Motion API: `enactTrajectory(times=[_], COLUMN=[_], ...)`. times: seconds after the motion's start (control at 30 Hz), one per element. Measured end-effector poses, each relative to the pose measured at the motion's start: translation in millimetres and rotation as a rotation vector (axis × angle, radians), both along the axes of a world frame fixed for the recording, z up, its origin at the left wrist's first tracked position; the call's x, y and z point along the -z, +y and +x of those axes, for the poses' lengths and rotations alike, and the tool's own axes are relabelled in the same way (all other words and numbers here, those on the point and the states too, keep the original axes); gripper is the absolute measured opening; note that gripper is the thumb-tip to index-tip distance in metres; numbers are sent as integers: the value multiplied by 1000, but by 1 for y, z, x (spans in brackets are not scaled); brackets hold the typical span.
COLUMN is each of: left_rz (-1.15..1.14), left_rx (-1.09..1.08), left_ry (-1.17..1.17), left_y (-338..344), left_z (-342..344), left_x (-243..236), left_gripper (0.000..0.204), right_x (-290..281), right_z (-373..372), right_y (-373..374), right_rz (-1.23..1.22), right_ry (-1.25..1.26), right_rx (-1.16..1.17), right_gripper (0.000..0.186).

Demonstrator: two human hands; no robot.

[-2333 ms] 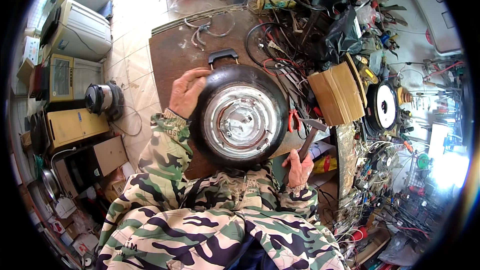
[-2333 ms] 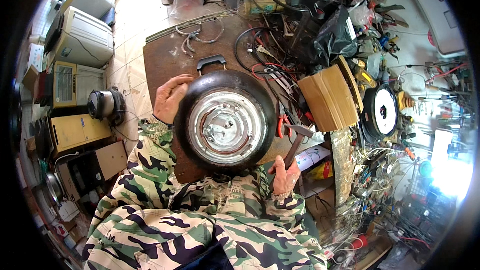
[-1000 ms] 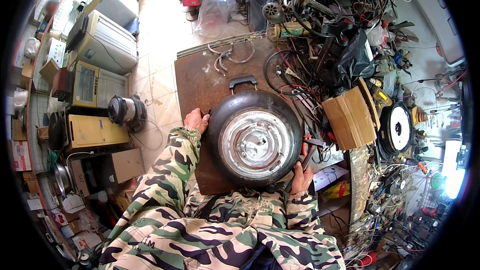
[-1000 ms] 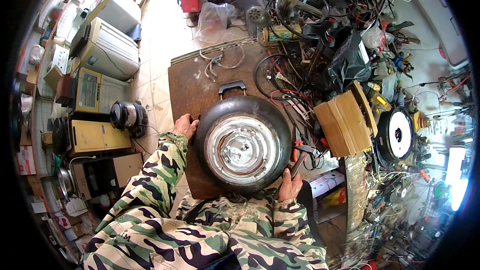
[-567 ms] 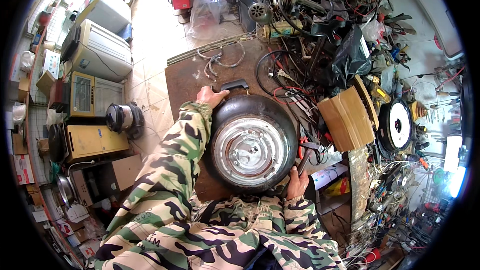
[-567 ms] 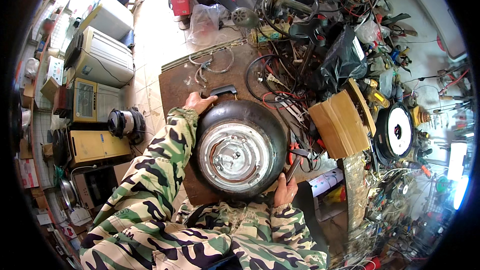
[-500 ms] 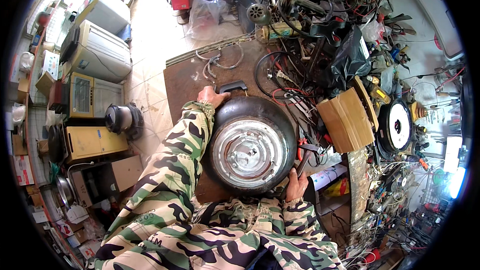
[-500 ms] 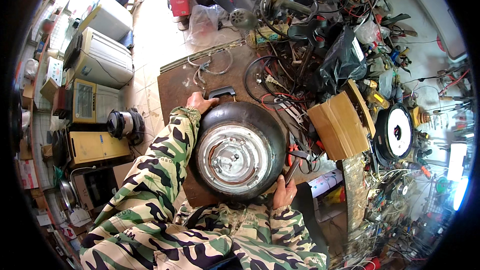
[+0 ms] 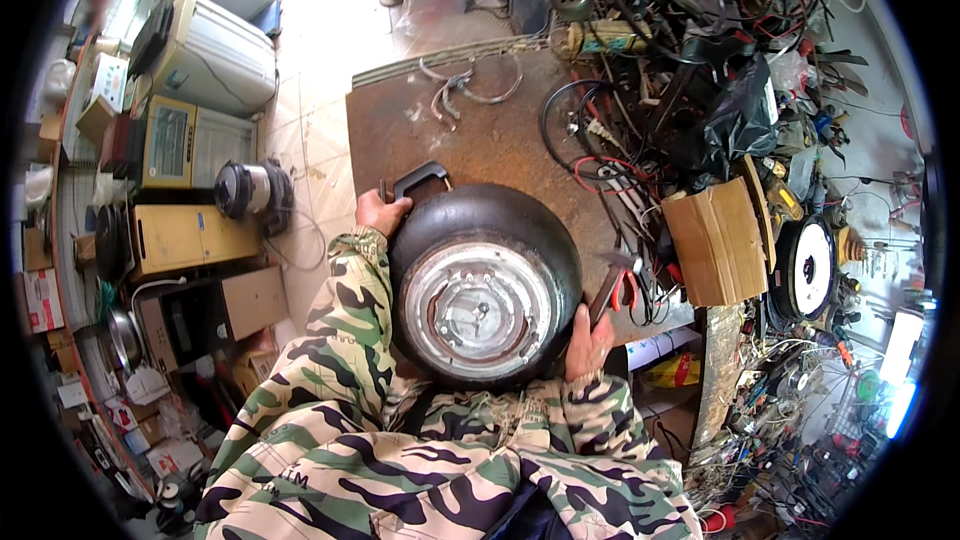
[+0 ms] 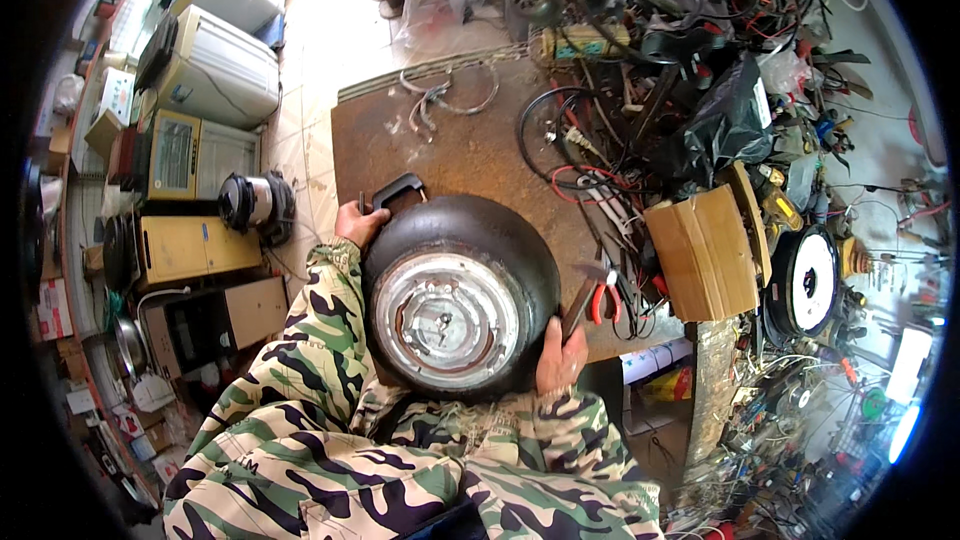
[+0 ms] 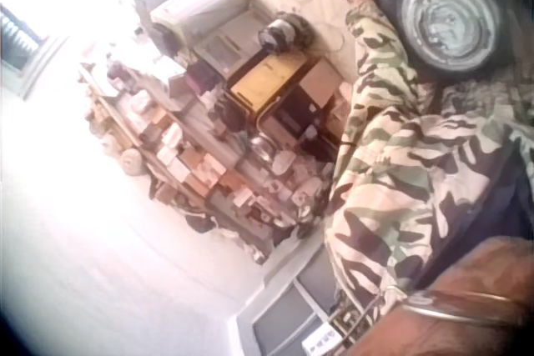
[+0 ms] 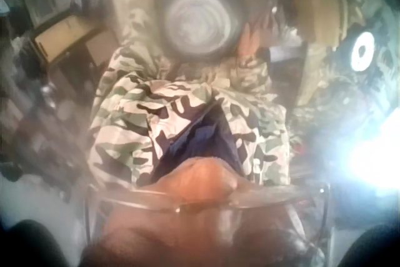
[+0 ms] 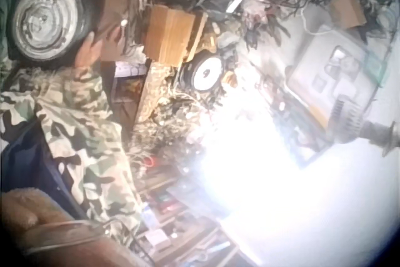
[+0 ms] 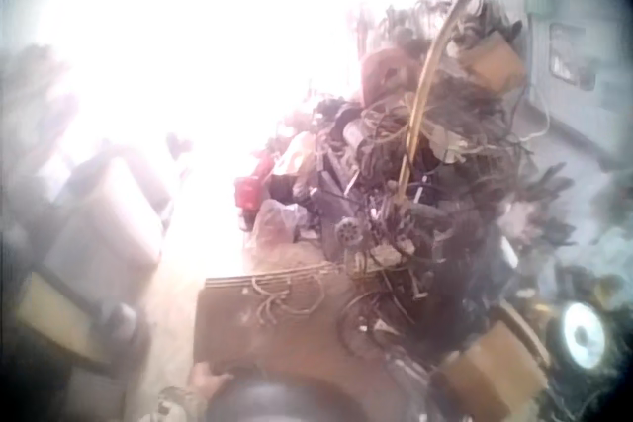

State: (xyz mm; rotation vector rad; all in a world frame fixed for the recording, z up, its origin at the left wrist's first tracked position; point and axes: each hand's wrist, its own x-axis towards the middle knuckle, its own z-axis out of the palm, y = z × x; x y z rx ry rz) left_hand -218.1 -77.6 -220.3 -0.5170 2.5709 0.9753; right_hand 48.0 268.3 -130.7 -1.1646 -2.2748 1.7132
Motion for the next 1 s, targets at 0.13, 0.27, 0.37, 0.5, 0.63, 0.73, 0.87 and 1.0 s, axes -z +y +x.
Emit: enactTrajectory(times=[0.13,0.27,0.37,0.5,0.63,0.73,0.87,1.0], left_rz=[349,265,164,98,-92,-243,-337,-365], left_rx=[-93,-43,134,226,421,566,623,663], left_ry=[79,257,348,326,375,359,424,485], left_y=[-6,-28,-12,19,37,48,34,38], left_z=[14,31,35,17,-14,-35,-45,-44], left_x=[-5,-12,-51,-65,-42,-43,-24,-26], left_gripper=[31,25,22,21,29,34,47,47], right_x=[-28,-29,-19,18,38,38,51,29], right_z=[-58,-36,22,110,153,151,141,151], right_y=[8,11,11,0,-44,-68,-78,-91], right_rz=[114,38,125,297,180,204,501,214], right_ry=[85,103,37,-155,-109,-123,-164,-243], right_rx=[-196,-60,94,132,200,194,131,180], right_gripper=[42,34,23,22,26,24,34,47])
